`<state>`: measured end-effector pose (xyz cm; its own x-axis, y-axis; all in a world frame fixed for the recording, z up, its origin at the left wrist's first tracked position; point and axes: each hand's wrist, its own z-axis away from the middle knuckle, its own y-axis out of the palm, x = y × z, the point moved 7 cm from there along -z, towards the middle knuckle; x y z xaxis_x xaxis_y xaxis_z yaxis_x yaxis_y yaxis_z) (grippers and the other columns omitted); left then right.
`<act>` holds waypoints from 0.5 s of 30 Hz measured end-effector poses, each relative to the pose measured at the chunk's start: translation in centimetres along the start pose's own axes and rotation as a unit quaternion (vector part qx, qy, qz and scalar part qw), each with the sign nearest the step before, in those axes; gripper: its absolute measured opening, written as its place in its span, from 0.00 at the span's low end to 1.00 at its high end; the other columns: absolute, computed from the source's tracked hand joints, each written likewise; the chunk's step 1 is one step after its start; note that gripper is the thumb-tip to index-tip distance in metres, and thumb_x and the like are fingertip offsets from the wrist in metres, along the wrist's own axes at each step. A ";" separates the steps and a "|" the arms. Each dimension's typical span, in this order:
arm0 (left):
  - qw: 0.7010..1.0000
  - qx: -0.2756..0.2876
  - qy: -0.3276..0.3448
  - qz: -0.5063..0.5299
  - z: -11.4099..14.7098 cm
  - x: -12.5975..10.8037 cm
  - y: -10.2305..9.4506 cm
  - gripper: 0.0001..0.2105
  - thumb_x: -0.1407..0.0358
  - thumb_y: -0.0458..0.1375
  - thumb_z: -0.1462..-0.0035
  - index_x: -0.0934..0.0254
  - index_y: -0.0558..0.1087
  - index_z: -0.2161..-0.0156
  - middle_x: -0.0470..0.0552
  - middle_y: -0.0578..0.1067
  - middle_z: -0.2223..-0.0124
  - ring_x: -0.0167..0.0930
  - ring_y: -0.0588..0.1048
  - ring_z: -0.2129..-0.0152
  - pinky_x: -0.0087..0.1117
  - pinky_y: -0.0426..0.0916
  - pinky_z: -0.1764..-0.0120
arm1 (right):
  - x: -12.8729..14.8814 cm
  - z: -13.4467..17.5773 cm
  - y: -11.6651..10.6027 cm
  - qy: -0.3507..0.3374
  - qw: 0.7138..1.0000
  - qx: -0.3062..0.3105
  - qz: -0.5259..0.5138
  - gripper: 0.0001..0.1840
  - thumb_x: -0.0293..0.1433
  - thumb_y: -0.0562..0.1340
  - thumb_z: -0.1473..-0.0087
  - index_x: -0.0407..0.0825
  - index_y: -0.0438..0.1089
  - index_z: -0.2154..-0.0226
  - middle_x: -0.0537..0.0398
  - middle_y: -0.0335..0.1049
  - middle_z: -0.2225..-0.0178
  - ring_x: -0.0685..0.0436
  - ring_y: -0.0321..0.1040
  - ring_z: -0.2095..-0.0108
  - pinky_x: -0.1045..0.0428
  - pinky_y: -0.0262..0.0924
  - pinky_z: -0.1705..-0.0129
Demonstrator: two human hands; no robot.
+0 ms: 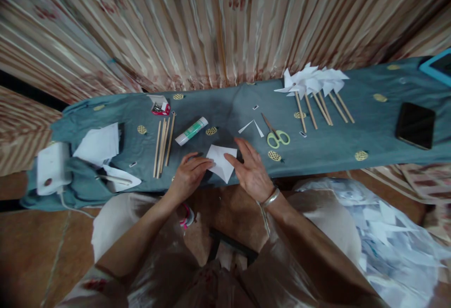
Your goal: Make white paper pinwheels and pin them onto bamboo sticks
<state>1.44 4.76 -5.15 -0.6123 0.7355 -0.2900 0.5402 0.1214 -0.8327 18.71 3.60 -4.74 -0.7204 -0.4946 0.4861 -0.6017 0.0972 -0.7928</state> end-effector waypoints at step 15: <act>0.996 0.046 -0.061 0.051 0.4 -0.9 0.4 0.10 0.66 0.53 0.34 0.64 0.76 0.55 0.54 0.79 0.57 0.35 0.73 0.60 0.38 0.66 0.59 | -1.0 -0.1 0.7 0.032 0.994 0.036 -0.100 0.12 0.34 0.58 0.37 0.52 0.77 0.60 0.50 0.78 0.56 0.40 0.71 0.55 0.41 0.66 0.50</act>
<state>1.99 3.84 -5.45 -0.6252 0.6540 -0.4260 0.5518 -0.0155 -0.8338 18.98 4.28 -5.69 -0.6103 -0.4412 0.6579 -0.7113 -0.0603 -0.7003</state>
